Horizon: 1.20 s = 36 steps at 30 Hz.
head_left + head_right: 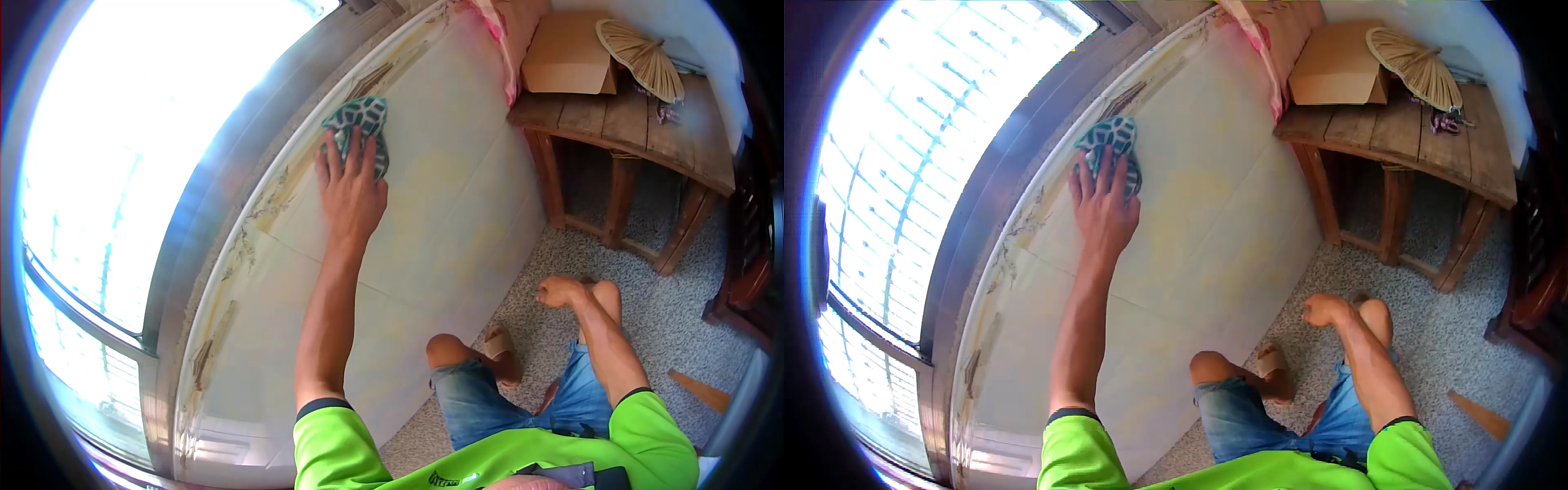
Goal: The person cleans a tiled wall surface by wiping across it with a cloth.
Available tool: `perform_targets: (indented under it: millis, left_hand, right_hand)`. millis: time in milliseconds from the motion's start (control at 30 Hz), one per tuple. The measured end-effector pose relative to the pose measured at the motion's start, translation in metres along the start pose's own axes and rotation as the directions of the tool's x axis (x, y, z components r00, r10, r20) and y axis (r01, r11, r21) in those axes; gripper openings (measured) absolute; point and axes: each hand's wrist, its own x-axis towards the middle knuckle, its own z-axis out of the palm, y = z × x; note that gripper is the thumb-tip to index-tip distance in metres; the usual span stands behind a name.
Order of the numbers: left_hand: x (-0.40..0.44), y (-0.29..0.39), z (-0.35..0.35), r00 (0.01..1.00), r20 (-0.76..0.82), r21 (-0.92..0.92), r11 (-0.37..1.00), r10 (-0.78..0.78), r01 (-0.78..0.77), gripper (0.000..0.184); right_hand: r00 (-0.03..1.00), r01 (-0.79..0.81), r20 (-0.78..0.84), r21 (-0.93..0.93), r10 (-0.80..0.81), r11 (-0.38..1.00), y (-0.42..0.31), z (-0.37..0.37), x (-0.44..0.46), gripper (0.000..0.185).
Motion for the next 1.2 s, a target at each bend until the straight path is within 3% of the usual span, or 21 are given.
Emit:
perform_targets:
  millis: [233,433,533,633,700,900,1067,1133,1200]
  left_hand:
    - [0.037,0.015,0.039,0.994,-0.011,-0.008,0.994,0.108,-0.108,0.064]
    - [-0.010,0.025,0.056,0.970,0.103,-0.019,0.976,0.218,-0.217,0.057]
    - [-0.046,0.019,0.041,0.963,0.140,-0.017,0.973,0.228,-0.228,0.057]
    - [-0.068,-0.001,0.010,0.972,0.150,0.021,0.982,0.181,-0.186,0.059]
    - [-0.077,-0.021,-0.021,0.988,0.131,0.005,0.997,0.077,-0.078,0.065]
    - [-0.121,-0.062,-0.091,0.980,0.052,0.138,0.974,-0.190,0.182,0.071]
    - [-0.182,-0.080,-0.104,0.962,0.026,0.212,0.942,-0.273,0.262,0.068]
    - [-0.187,-0.084,-0.106,0.961,-0.050,0.250,0.928,-0.272,0.276,0.066]
    - [-0.180,-0.083,-0.107,0.961,-0.029,0.245,0.930,-0.276,0.275,0.065]
  right_hand:
    - [0.999,-0.006,0.051,-0.001,0.006,1.000,0.010,0.005,0.009,0.048]
    - [0.998,0.061,-0.016,-0.023,-0.061,0.998,0.022,0.005,0.012,0.043]
    - [1.000,-0.018,0.024,0.044,0.017,0.999,0.024,0.006,0.015,0.042]
    - [0.999,-0.003,0.043,0.001,0.003,1.000,0.026,0.010,0.019,0.041]
    - [0.998,0.045,-0.030,-0.029,-0.046,0.999,0.028,0.015,0.022,0.040]
    - [0.999,0.051,0.014,-0.032,-0.051,0.998,0.022,0.009,0.014,0.043]
    - [0.999,0.045,0.029,-0.044,-0.044,0.998,0.010,0.003,0.004,0.044]
    - [0.999,0.043,0.010,-0.042,-0.043,0.998,0.003,-0.001,-0.004,0.044]
    - [1.000,-0.011,0.007,-0.016,0.011,1.000,-0.007,-0.005,-0.010,0.043]
